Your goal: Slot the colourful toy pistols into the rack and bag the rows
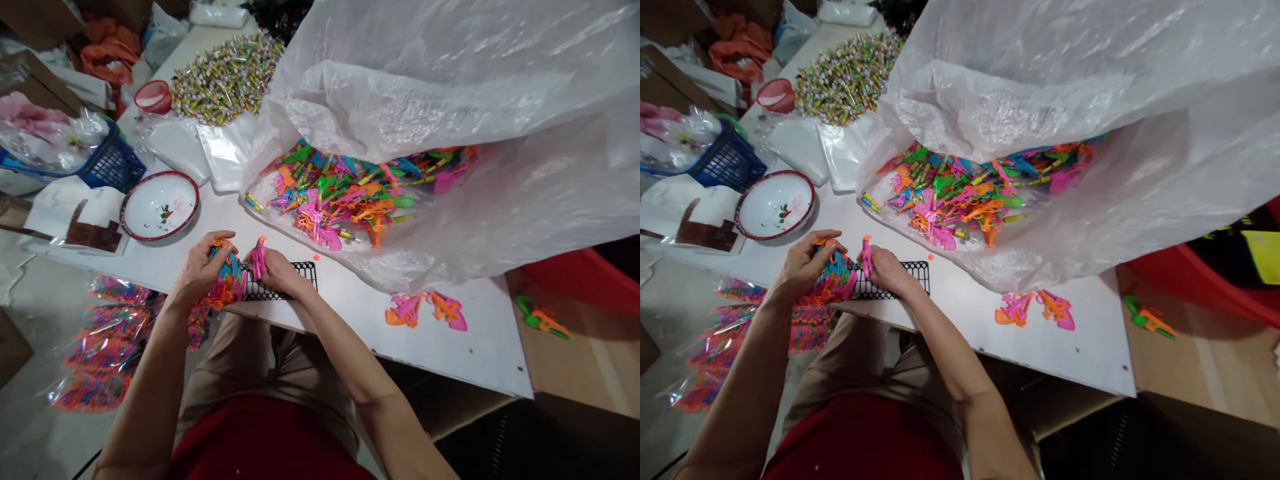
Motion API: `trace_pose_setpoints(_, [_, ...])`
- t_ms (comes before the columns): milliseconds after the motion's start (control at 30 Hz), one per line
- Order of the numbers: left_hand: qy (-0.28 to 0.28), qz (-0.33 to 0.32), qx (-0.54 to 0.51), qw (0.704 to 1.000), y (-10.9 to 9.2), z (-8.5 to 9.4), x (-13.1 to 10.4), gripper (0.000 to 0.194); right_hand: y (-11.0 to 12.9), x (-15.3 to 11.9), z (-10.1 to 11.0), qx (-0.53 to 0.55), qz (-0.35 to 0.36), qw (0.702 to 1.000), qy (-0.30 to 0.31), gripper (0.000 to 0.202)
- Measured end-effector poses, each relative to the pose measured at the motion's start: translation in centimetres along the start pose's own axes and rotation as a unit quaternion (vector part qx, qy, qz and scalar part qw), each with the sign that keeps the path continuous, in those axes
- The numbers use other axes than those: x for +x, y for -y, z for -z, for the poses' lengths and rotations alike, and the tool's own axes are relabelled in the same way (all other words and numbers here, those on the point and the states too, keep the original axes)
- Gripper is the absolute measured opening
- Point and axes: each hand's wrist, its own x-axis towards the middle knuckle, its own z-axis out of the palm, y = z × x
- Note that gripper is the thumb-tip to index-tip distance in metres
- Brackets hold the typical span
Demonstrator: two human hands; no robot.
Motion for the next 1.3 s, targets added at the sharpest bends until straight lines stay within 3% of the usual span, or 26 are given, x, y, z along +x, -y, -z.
trace_pose_setpoints(233, [-0.022,-0.049,0.066,0.996,0.4,0.0,-0.1,0.046,3.9,-0.1,0.0,-0.154,-0.074,0.985,0.024,0.020])
trace_pose_setpoints(333, [-0.024,-0.075,0.075,0.994,0.3,0.2,-0.1,0.051,4.5,-0.3,-0.3,-0.168,-0.068,0.983,0.018,0.021])
trace_pose_setpoints(500, [0.003,-0.115,0.127,0.985,-0.4,0.4,0.4,0.056,4.4,-0.8,-0.6,-0.173,-0.067,0.983,-0.002,0.021])
trace_pose_setpoints(767, [0.006,-0.101,0.129,0.986,-1.1,0.4,0.3,0.055,2.6,-0.6,-1.6,-0.158,-0.021,0.987,-0.032,0.021])
trace_pose_setpoints(900, [-0.009,-0.096,0.138,0.986,-1.0,0.3,0.2,0.055,2.0,-2.9,-2.3,-0.066,0.008,0.993,-0.103,0.023])
trace_pose_setpoints(1000, [-0.013,-0.099,0.136,0.986,-0.8,0.2,0.1,0.053,2.8,-5.3,-3.5,-0.003,-0.008,0.988,-0.153,0.025])
trace_pose_setpoints(1167, [-0.007,-0.087,0.135,0.987,-0.7,0.2,0.2,0.049,4.3,-6.5,-5.9,-0.091,0.015,0.989,-0.118,0.016])
trace_pose_setpoints(1300, [0.000,-0.092,0.125,0.988,-0.7,0.1,0.0,0.047,3.6,-5.9,-6.7,-0.139,0.073,0.979,-0.130,0.021])
